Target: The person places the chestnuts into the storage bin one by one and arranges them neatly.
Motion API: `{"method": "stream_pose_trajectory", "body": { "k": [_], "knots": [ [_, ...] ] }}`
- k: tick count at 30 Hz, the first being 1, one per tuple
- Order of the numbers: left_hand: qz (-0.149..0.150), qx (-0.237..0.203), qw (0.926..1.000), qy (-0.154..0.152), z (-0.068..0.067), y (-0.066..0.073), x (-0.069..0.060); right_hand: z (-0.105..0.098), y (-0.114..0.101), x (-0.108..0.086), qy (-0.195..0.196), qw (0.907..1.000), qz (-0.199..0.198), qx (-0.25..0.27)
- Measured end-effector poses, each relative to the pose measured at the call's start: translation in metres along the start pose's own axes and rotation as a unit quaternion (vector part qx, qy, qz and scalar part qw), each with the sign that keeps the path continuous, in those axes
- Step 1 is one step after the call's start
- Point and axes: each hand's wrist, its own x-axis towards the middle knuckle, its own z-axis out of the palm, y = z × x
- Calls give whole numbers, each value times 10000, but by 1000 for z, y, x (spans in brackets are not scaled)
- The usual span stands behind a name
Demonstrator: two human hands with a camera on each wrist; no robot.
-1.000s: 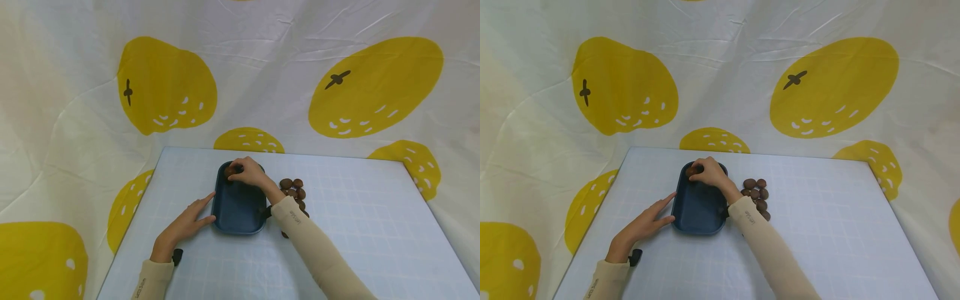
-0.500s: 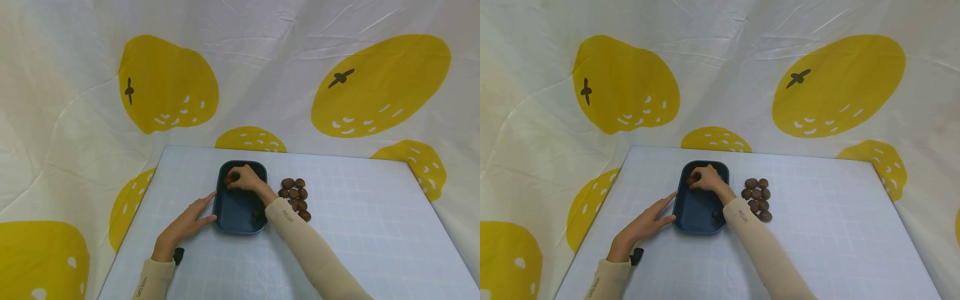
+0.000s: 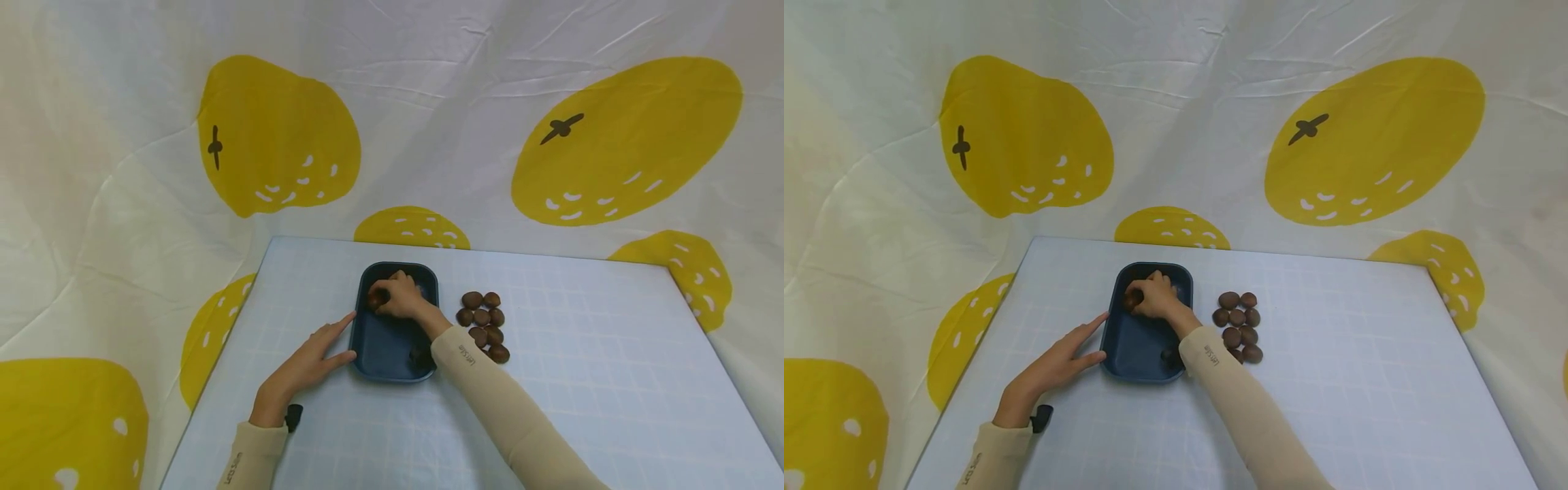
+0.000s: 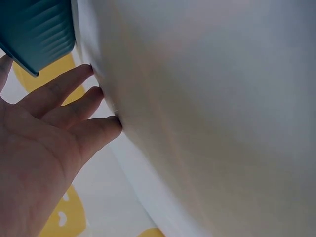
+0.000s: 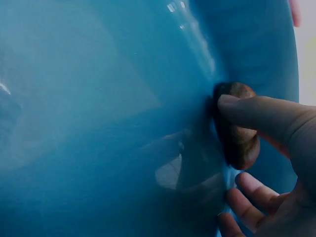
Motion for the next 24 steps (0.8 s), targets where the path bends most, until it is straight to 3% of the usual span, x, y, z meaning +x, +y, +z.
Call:
{"method": "stream_pose_trajectory", "body": {
  "k": [7,12,16,24],
  "knots": [
    [-100,24,9999,-75,1,2,2,2,2,-2,-18,10000,4,95],
    [-86,-35,9999,-72,0,3,1,-8,0,-2,130,9997,-46,186],
    [-69,10,9999,-84,-1,2,1,-27,-5,-8,308,9988,-336,199],
    [28,-89,10000,11,-1,-1,-1,-76,-18,-35,484,9921,-730,893]
  ]
}}
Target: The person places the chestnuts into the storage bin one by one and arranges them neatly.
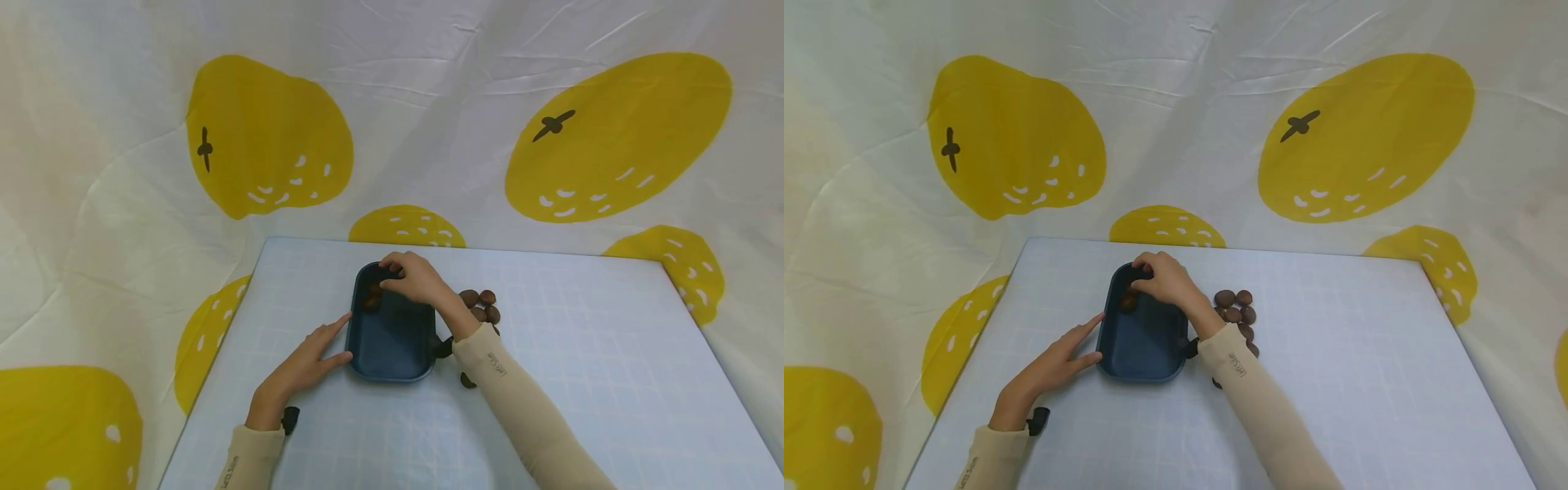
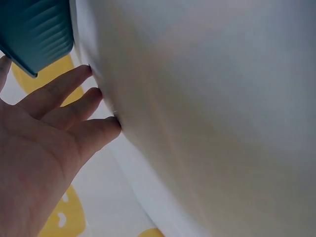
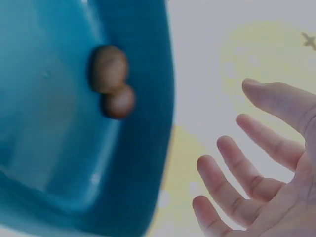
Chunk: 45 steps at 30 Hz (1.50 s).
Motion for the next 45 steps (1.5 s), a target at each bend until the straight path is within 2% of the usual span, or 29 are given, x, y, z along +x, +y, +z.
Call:
{"method": "stream_pose_trajectory", "body": {
  "k": [11,15,19,23,30,45],
  "knots": [
    [73,42,9999,64,1,1,1,-44,-23,-45,682,9972,-61,312],
    [119,61,9999,69,0,2,2,-52,-22,-59,795,9957,-95,468],
    [112,21,9999,64,0,2,2,-58,-19,-74,868,9947,93,550],
    [131,28,9999,73,0,2,1,-64,-17,-89,970,9941,247,412],
    [178,47,9998,73,1,1,1,-69,-1,-118,1200,9916,313,370],
    [71,90,9999,54,1,0,1,-65,51,-165,1658,9860,-86,177]
  ]
}}
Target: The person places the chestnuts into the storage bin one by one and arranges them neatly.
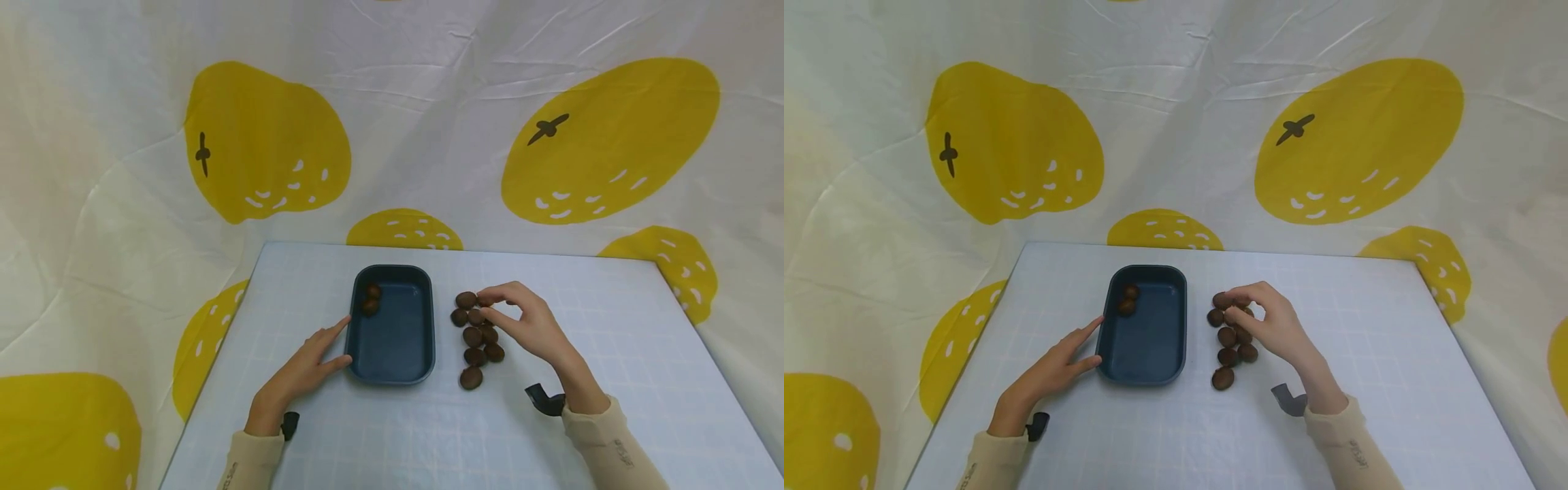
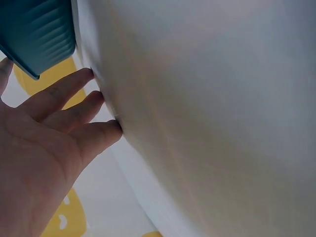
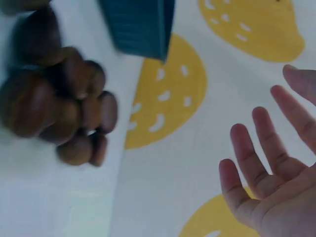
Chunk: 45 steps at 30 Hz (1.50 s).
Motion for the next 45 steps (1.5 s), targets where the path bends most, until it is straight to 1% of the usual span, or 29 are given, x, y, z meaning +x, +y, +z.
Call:
{"method": "stream_pose_trajectory", "body": {
  "k": [4,9,13,16,20,24,30,37,45],
  "knots": [
    [39,-10,10000,-5,-1,0,0,1,20,-12,-10,9999,77,-95],
    [50,-26,10000,-4,-1,0,0,7,49,-28,-50,9993,331,-164],
    [40,-20,10000,3,-1,0,0,13,67,-42,-209,9977,625,-126],
    [-42,-43,10000,-19,-1,0,0,17,75,-49,-374,9962,753,-244],
    [-15,-33,10000,-2,-1,1,0,20,82,-55,-559,9948,739,-430],
    [24,-35,10000,18,-1,0,0,24,87,-59,-648,9934,762,-562],
    [-43,-98,9999,-8,-1,1,-1,28,92,-63,-758,9910,842,-714],
    [-36,-69,10000,-7,0,0,1,30,93,-64,-787,9866,1022,-998],
    [-5,-20,10000,-22,1,0,1,33,94,-65,-694,9857,925,-1226]
  ]
}}
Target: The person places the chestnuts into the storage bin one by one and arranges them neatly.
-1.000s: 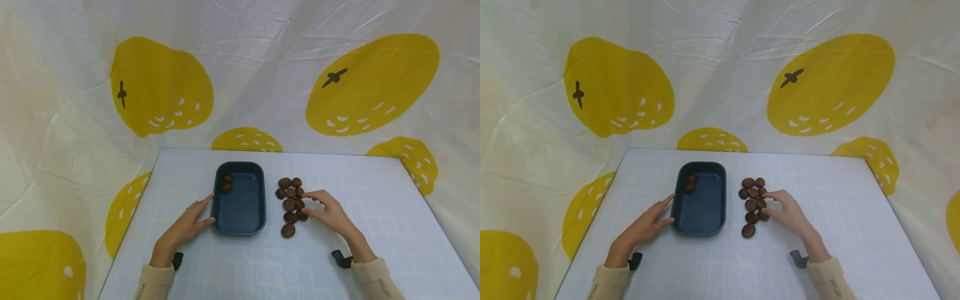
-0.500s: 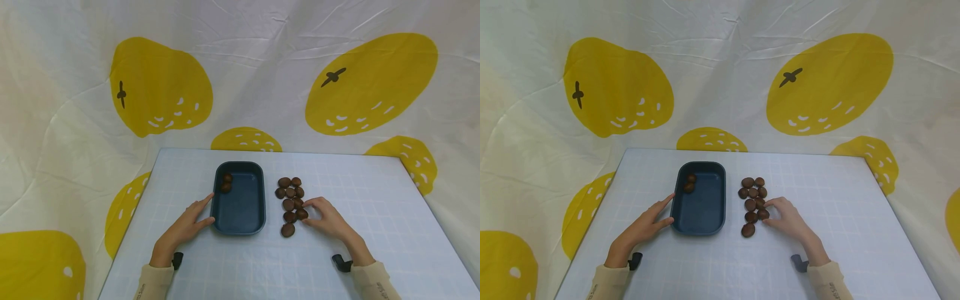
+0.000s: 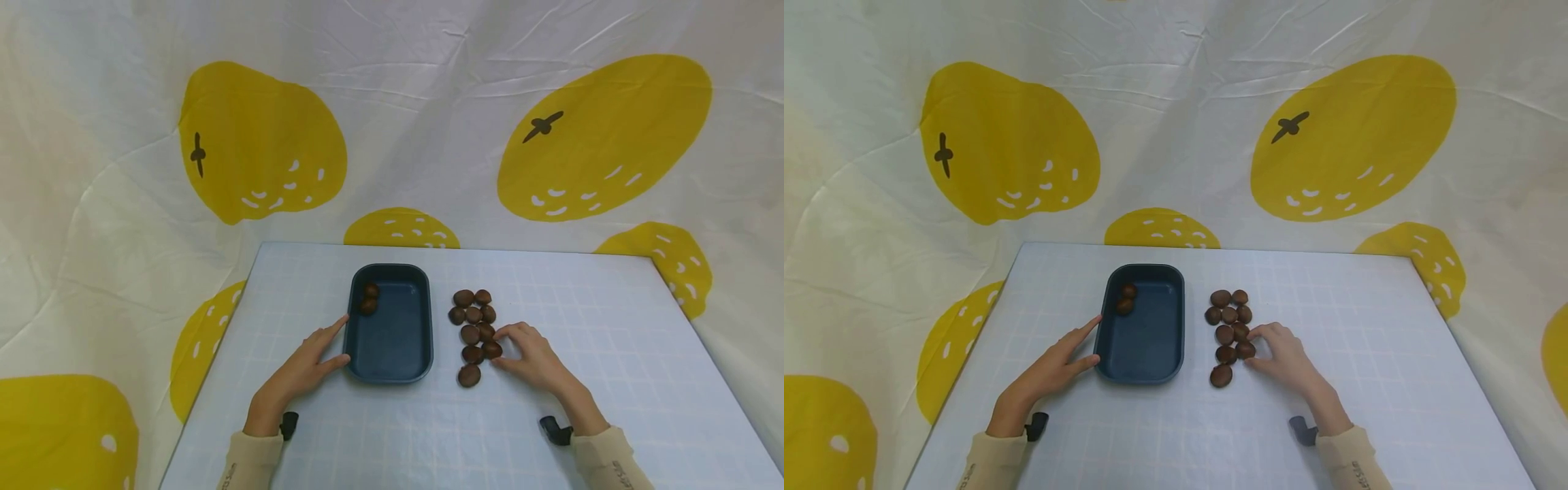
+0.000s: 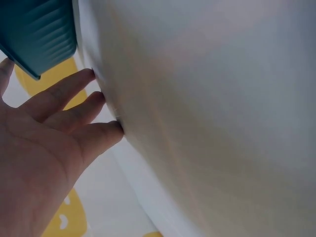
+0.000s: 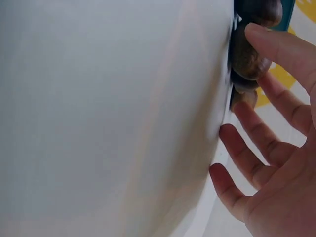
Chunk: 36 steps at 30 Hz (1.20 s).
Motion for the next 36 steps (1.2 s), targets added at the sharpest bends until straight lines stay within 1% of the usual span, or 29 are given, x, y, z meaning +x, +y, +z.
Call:
{"method": "stream_pose_trajectory", "body": {
  "k": [9,17,28,36],
  "knots": [
    [6,-2,10000,34,0,0,1,1,0,1,-9,9998,-108,-170],
    [22,-54,10000,-29,0,0,0,2,-2,-1,12,9991,-137,-397],
    [74,-24,10000,26,0,-1,1,-1,-6,-1,83,9990,-109,-422],
    [32,2,10000,26,0,-1,0,0,-6,-2,151,9990,-246,-343]
  ]
}}
